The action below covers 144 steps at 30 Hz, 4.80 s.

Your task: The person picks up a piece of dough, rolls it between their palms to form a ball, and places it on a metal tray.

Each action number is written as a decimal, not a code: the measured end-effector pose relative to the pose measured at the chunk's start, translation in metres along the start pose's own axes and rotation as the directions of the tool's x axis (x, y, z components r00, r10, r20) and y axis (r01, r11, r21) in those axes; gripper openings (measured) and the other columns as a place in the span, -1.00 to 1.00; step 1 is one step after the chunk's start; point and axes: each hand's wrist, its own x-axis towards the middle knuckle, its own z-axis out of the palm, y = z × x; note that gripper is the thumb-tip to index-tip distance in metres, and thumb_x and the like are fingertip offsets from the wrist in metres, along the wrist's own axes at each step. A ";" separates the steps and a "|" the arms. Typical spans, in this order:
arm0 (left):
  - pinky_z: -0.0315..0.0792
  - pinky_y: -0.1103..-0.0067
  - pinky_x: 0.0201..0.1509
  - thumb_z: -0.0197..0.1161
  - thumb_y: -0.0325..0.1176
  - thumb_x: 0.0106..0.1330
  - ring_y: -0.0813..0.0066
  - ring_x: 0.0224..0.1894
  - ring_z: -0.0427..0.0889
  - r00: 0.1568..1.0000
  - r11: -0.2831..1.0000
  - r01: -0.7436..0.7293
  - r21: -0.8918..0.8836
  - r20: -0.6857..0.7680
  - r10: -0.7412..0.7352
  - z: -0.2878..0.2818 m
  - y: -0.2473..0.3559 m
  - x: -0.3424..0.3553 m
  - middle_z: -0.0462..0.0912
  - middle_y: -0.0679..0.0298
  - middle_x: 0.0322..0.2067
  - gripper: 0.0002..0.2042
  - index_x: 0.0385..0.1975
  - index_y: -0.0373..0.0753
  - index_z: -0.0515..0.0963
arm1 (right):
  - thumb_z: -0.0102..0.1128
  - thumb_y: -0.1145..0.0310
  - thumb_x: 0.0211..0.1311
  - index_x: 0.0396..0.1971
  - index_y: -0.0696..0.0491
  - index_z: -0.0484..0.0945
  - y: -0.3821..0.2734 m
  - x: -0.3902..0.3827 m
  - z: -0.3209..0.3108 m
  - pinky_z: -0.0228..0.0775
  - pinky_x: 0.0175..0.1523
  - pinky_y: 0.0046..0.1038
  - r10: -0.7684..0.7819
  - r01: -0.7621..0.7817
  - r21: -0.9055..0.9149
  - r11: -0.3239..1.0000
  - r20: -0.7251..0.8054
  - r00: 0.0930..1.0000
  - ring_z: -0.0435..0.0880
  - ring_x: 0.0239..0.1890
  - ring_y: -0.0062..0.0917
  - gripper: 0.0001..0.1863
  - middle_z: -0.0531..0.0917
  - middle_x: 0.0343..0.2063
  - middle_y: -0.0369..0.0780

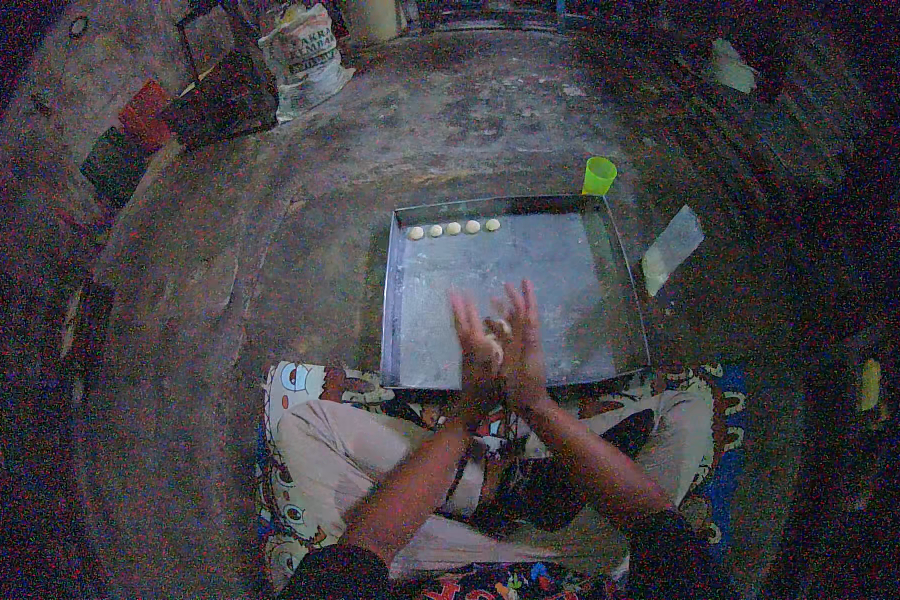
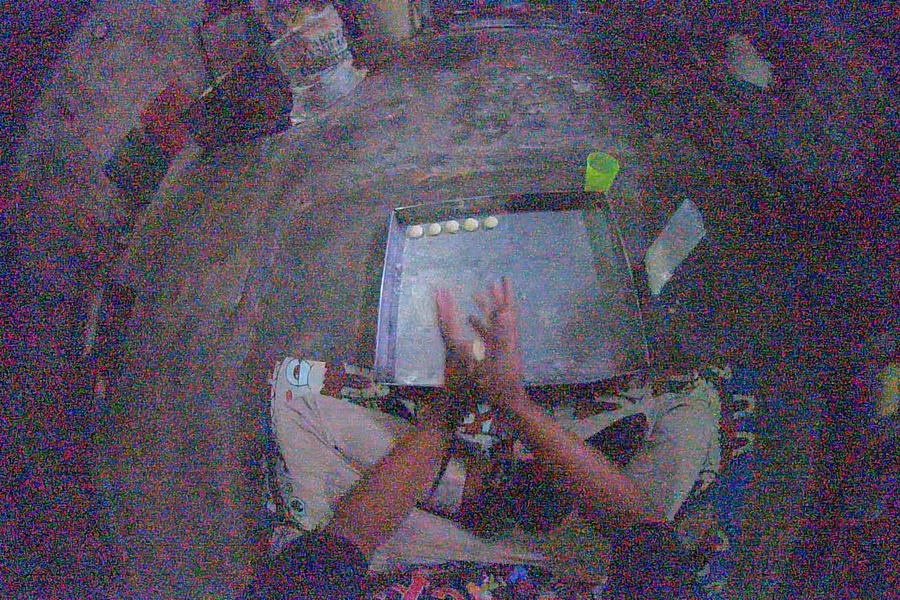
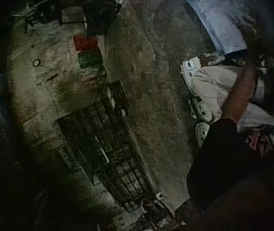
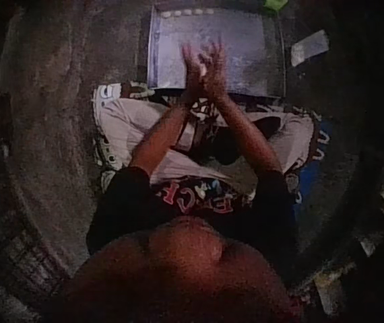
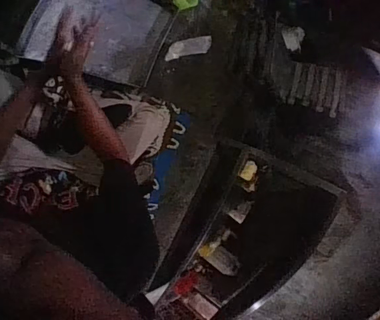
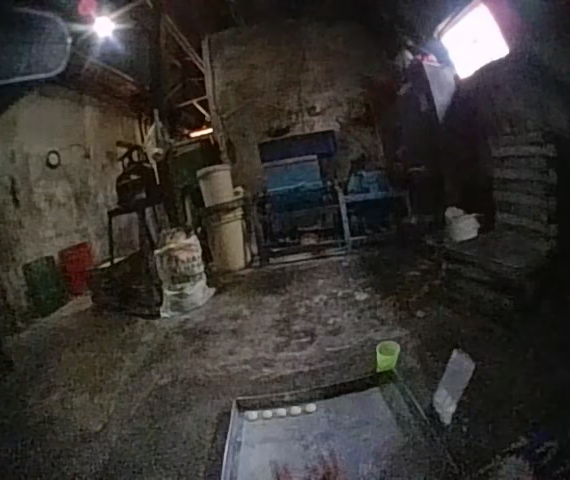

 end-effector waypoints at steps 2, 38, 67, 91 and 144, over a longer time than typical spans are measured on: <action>-0.09 0.30 0.48 -0.43 0.28 0.42 0.21 0.49 -0.19 0.960 0.902 0.264 -0.341 0.184 -0.211 0.008 -0.001 -0.006 -0.19 0.16 0.47 -0.23 0.45 -0.19 -0.11 | -0.19 0.00 0.43 0.46 -0.03 -0.15 0.001 0.019 -0.019 0.08 0.37 -0.10 -0.133 0.128 -0.126 0.984 -0.031 0.991 0.17 0.38 -0.18 -0.27 0.05 0.41 -0.10; 0.33 0.27 0.29 -0.08 0.24 0.37 0.26 0.17 0.47 0.556 0.042 0.756 -0.653 0.607 -0.568 -0.017 -0.007 0.000 0.46 0.22 0.17 -0.40 0.16 -0.13 0.38 | -0.22 0.02 0.38 0.21 0.04 0.40 0.018 0.042 -0.031 0.05 0.30 -0.18 -0.163 0.380 -0.802 0.462 0.344 0.925 0.42 0.10 -0.20 -0.44 0.53 0.10 -0.12; -0.43 0.33 0.51 -0.58 0.47 0.24 0.25 0.51 -0.41 0.896 0.881 0.335 -0.334 0.402 -0.188 -0.022 0.017 -0.003 -0.42 0.21 0.48 -0.05 0.45 -0.16 -0.38 | -0.53 -0.25 0.43 0.46 -0.11 -0.15 0.057 0.000 0.002 -0.13 0.46 -0.21 0.217 -0.216 -0.029 0.976 0.053 0.975 -0.01 0.46 -0.28 -0.24 0.02 0.44 -0.18; -0.13 0.34 0.49 -0.37 0.46 0.26 0.25 0.49 -0.10 0.816 0.104 0.568 -0.816 0.542 -0.201 -0.029 0.001 0.018 -0.20 0.22 0.48 -0.10 0.47 -0.03 -0.17 | -0.32 0.04 0.51 0.25 0.15 0.21 0.066 0.031 -0.010 0.16 0.28 -0.26 -0.057 -0.020 -0.427 0.904 -0.167 0.984 0.34 0.19 -0.27 -0.45 0.35 0.16 -0.06; -0.20 0.21 0.50 -0.44 0.47 0.27 0.08 0.49 -0.14 0.818 0.045 0.547 -0.836 0.522 -0.241 -0.082 0.009 0.031 -0.06 -0.01 0.44 -0.09 0.46 -0.10 -0.13 | 0.38 0.33 0.08 -0.18 -0.01 0.64 -0.018 0.023 0.027 0.51 -0.13 -0.39 0.140 0.302 -0.633 0.713 0.550 0.823 0.63 -0.27 -0.41 -0.73 0.60 -0.22 -0.19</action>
